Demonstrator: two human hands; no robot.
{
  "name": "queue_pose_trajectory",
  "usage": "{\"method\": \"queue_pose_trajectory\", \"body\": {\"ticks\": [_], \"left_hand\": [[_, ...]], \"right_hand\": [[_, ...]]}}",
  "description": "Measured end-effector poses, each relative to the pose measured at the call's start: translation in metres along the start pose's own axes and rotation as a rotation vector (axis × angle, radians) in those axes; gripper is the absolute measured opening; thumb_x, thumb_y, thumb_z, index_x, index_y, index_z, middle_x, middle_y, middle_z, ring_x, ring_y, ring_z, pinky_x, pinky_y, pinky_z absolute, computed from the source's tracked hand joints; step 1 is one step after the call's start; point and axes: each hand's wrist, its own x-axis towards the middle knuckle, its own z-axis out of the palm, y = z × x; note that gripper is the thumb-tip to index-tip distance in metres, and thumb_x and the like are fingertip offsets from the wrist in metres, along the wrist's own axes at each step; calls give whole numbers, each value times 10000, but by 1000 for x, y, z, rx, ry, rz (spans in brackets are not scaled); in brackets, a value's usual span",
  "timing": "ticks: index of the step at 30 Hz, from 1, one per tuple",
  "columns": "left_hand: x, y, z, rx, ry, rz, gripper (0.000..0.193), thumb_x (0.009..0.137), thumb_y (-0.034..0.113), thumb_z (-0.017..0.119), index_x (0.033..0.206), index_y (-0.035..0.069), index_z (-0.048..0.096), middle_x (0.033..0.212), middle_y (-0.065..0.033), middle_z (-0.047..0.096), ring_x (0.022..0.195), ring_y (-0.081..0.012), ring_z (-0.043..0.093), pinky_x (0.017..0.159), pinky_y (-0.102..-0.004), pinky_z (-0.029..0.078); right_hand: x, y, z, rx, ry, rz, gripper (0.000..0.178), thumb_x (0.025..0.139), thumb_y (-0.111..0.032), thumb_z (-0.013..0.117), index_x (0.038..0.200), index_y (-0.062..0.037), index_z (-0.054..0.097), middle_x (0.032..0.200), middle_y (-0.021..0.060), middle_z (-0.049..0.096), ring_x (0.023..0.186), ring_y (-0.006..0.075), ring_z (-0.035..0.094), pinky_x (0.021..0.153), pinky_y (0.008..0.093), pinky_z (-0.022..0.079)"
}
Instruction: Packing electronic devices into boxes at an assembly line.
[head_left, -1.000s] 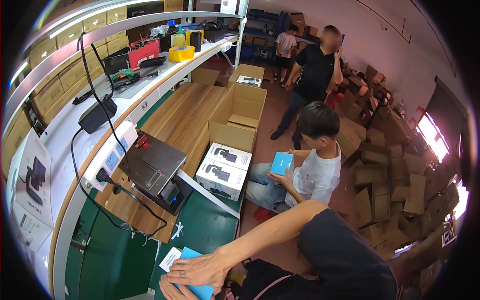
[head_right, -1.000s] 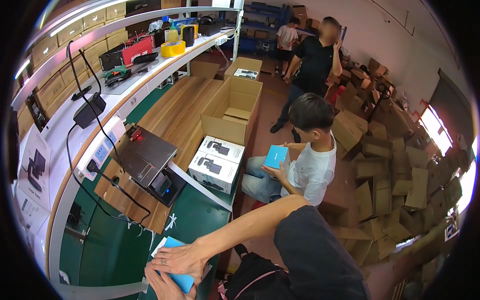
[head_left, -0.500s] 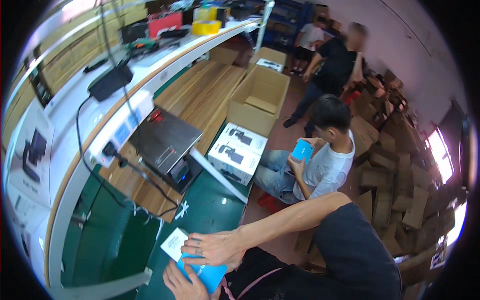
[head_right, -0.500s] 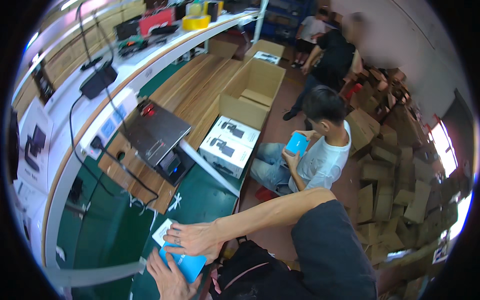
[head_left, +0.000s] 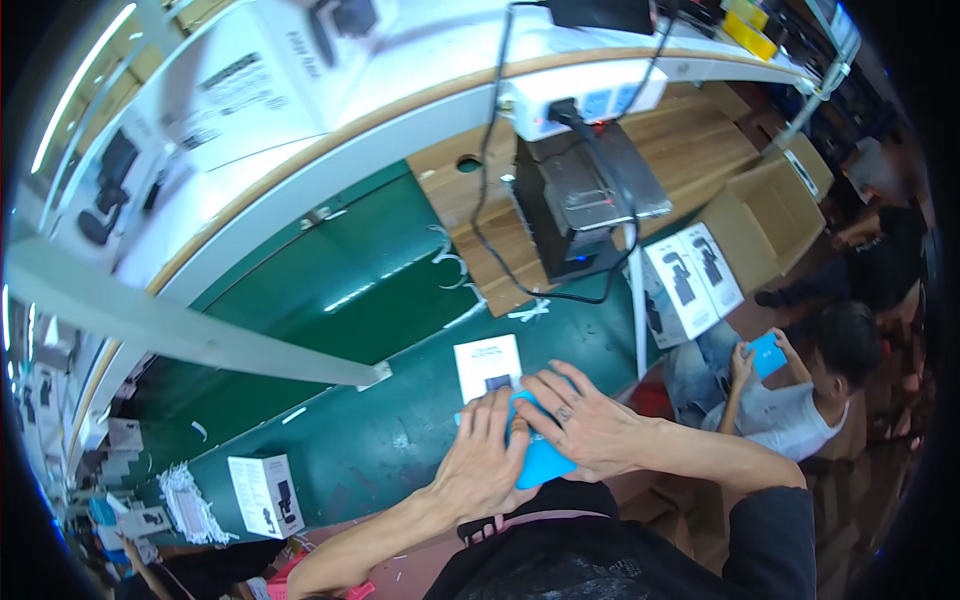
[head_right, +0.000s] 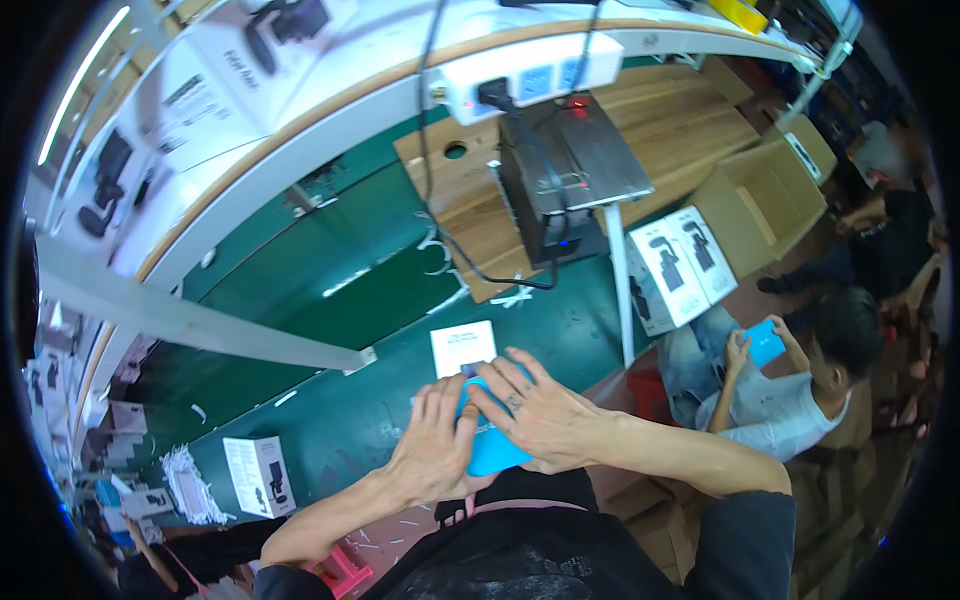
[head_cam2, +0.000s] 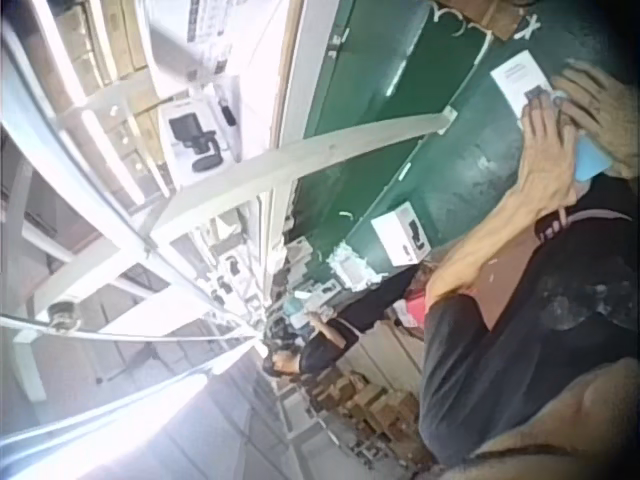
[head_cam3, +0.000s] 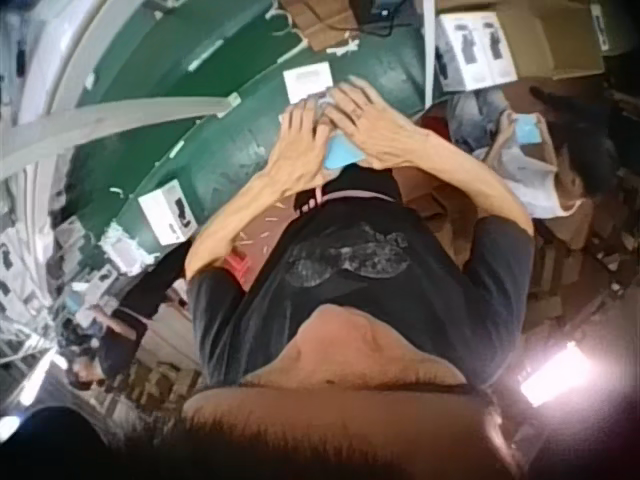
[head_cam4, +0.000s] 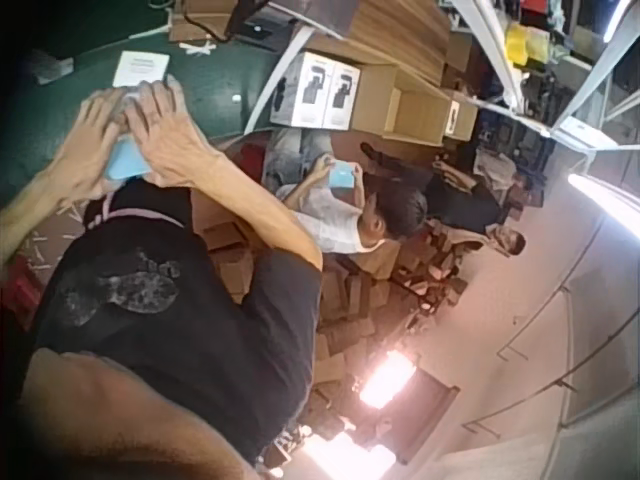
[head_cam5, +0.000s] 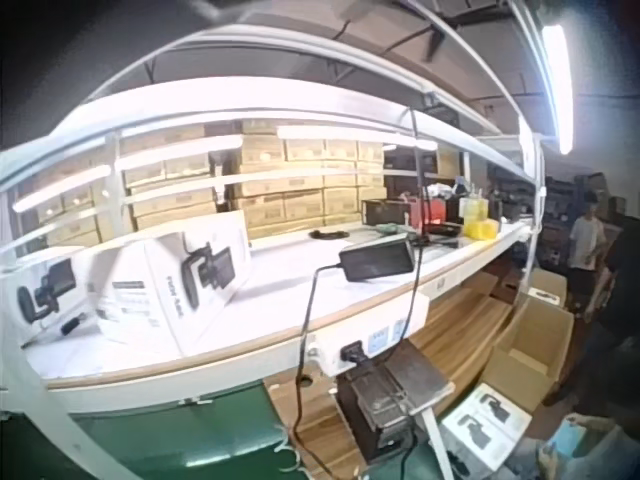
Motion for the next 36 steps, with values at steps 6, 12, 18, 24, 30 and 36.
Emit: {"method": "queue_pose_trajectory", "body": {"ticks": [6,12,18,24,30,36], "left_hand": [[-56,8,-20,-278,308,-205,823,717,335,846,1310,-68,441,1487,-367,274,1385,-539,293,1135,-593,266],[-124,1,50,-623,704,-570,833,785,273,834,1415,31,346,1542,-265,273,1453,-405,261,1173,-521,225],[-120,10,47,-833,739,-588,1193,732,327,860,1539,-47,64,1576,-305,148,1486,-408,163,1213,-467,143],[-59,12,-12,-566,711,-468,1120,689,326,849,1508,-64,192,1436,-307,308,1326,-455,355,1133,-515,272],[-17,7,-26,57,166,-125,1049,590,400,864,1379,-121,408,1282,-386,404,1162,-529,433,1031,-599,337],[-14,-11,-25,56,30,-39,1030,636,441,847,1352,-151,403,1355,-413,350,1289,-545,359,1084,-641,275]], "right_hand": [[35,-23,5,118,33,-44,984,615,-456,814,1354,81,449,1379,360,405,1308,487,397,1108,593,291],[30,-8,13,225,118,66,1105,481,-389,873,1392,44,421,1336,316,410,1211,509,435,1028,581,364],[-1,0,-5,1511,506,309,1197,595,-447,812,1525,50,246,1461,231,410,1348,386,434,1150,471,326],[-67,34,163,1995,902,430,1120,658,-450,790,1519,50,278,1476,192,432,1336,348,464,1152,439,333],[-77,6,115,1470,912,742,877,792,-253,800,1485,48,357,1437,188,485,1330,303,483,1134,432,351],[-6,-32,4,247,395,245,1065,638,-557,847,1438,-9,407,1456,306,341,1378,496,314,1153,609,229]]}}
